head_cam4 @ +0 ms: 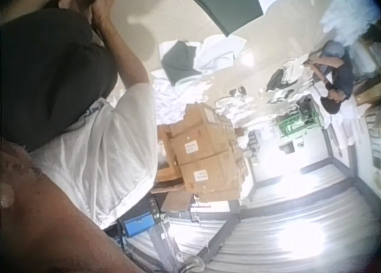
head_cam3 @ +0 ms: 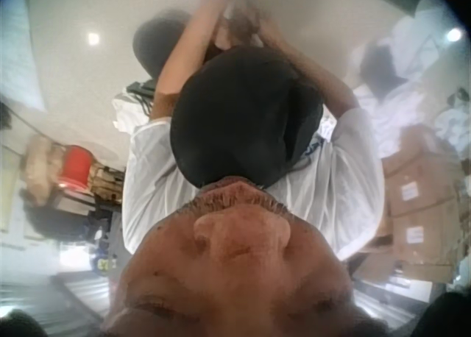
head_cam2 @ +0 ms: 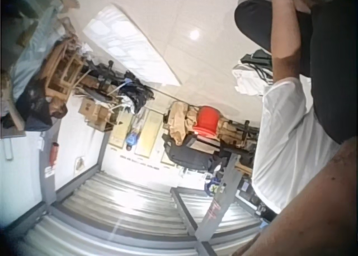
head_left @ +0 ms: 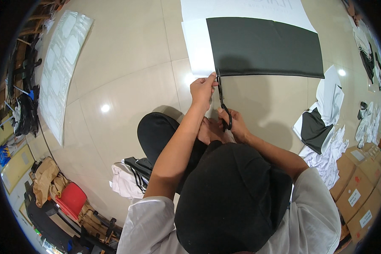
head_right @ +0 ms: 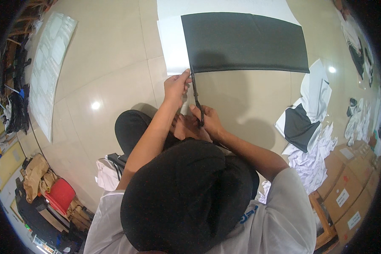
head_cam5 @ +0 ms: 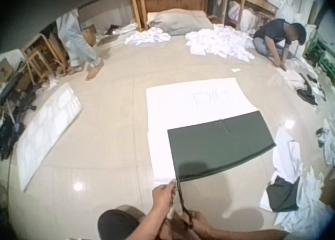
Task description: The person sits on the floor and uses scissors to cut a white paper template, then places a dark fabric piece on the template and cuts the fabric to match the shape. The person handles the paper and fabric pieces, adjusting them on the floor during the process.
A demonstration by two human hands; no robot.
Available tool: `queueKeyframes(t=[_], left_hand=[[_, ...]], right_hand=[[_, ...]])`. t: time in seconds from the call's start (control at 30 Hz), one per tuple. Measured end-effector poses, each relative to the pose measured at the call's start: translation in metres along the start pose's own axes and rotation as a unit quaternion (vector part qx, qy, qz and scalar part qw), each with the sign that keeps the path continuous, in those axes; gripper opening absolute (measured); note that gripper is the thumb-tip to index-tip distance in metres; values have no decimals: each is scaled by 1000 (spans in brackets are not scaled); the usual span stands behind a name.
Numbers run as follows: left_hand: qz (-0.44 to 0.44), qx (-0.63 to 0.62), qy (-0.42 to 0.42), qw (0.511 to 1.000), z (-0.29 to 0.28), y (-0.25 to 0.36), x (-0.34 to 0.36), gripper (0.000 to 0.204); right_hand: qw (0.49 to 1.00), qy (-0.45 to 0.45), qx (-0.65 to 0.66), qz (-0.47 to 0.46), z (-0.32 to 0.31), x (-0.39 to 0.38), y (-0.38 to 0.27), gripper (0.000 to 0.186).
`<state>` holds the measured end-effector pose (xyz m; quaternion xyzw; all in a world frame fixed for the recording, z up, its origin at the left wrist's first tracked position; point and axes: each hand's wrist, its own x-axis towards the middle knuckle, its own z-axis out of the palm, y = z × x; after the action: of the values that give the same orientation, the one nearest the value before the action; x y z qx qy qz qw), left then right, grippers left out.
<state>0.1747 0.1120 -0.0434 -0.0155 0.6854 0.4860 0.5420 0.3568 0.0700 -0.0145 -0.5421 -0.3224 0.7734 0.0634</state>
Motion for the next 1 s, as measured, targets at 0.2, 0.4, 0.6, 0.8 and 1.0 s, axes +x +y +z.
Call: queueKeyframes(t=[0.2,0.4,0.6,0.8,1.0], left_hand=[[-4,11,3,1000,-3,0,-1,34],[12,25,9,1000,-3,0,0,33],[24,30,23,999,-2,0,-2,33],[27,22,31,999,-2,-2,-1,33],[35,21,22,999,-4,-4,0,34]], right_hand=[[1000,7,5,-10,5,2,0,57],[1000,13,-14,-25,5,8,2,60],[1000,27,-2,-4,15,4,-8,48],[999,27,3,-16,17,8,-9,49],[1000,27,9,-14,16,10,-7,50]])
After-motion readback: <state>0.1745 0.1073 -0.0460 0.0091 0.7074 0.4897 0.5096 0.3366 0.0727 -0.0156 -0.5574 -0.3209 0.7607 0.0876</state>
